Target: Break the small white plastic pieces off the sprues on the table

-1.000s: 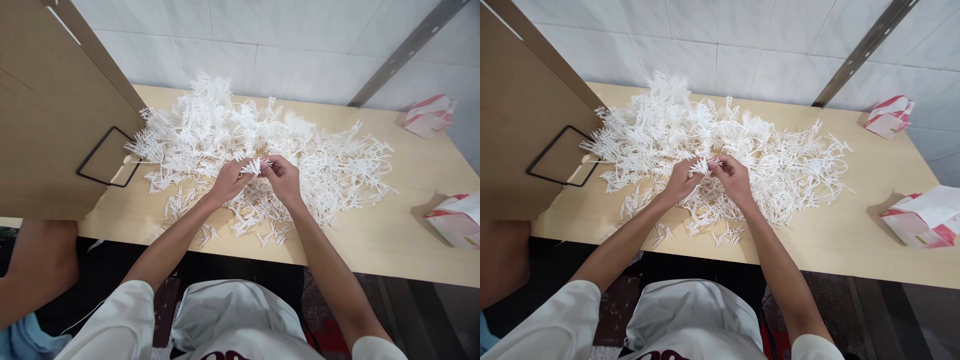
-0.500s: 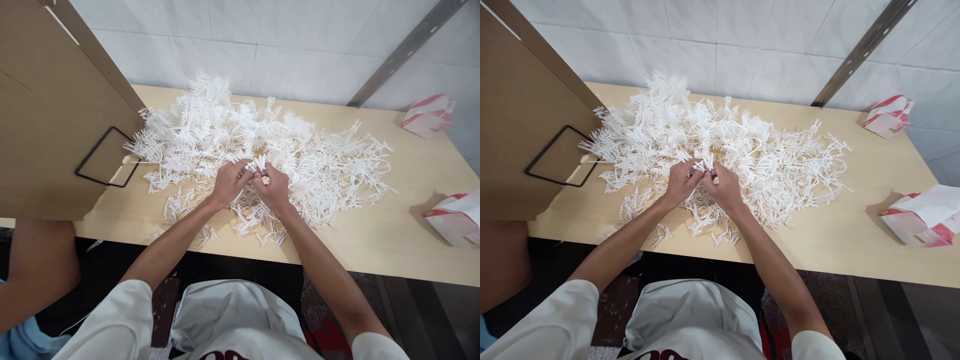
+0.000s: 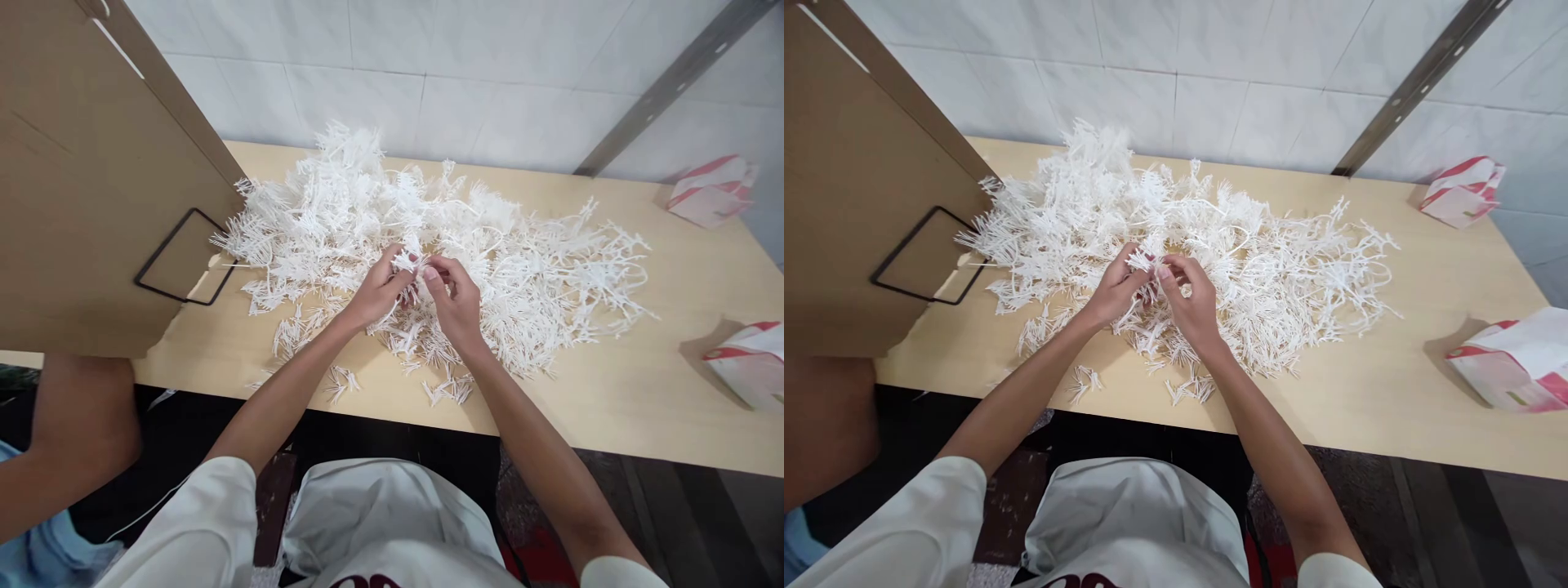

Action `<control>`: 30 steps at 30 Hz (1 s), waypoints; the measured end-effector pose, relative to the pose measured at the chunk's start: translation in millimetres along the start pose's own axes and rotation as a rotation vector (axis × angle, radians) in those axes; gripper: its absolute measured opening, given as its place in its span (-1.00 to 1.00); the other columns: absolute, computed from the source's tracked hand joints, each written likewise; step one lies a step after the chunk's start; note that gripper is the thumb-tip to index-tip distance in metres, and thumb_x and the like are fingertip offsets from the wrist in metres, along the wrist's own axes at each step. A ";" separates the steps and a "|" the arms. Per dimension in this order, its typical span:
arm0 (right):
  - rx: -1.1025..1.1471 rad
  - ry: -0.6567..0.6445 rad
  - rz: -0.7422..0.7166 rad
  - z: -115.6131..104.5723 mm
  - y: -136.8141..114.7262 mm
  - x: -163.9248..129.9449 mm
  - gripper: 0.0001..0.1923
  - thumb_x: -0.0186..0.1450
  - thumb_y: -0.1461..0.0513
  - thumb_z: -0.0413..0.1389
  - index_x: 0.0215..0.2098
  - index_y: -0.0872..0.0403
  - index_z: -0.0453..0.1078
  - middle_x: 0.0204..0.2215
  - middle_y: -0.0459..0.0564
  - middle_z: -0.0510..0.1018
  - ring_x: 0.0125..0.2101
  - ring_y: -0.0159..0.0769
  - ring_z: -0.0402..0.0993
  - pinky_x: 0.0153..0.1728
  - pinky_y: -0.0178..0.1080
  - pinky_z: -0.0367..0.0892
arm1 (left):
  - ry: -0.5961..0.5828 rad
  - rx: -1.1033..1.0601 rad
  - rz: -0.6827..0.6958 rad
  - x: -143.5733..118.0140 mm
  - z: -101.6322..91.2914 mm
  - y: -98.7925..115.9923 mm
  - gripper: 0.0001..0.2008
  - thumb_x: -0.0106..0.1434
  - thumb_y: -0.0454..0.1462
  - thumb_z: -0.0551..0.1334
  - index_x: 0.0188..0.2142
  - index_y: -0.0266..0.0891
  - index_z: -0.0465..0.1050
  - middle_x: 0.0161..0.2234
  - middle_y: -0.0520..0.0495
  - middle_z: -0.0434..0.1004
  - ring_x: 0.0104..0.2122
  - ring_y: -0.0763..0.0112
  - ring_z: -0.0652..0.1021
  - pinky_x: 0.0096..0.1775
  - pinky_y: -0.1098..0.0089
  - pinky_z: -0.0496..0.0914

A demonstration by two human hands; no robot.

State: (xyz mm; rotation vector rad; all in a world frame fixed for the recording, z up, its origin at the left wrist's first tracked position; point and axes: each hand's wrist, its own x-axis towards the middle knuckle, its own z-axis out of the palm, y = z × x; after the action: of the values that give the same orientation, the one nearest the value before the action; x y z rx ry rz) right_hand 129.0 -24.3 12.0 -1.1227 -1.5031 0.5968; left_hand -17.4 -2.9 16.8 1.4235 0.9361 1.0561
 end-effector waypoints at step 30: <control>-0.292 0.010 -0.224 -3.0 7.4 -1.1 -0.80 0.37 0.14 -0.01 -0.14 -0.01 0.40 -0.25 -0.02 0.51 -0.26 -0.34 0.44 -0.29 -0.25 0.35 | 0.153 0.183 0.037 3.3 -1.6 -11.6 -0.71 0.37 -0.05 0.00 -0.01 -0.13 0.18 -0.56 0.10 0.38 -0.66 0.53 0.41 -0.58 0.48 0.27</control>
State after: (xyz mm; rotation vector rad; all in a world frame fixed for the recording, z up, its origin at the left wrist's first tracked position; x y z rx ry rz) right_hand 134.1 -22.8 6.0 -1.1518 -1.7170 0.2217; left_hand -17.9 2.0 5.6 1.5296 1.1449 1.1429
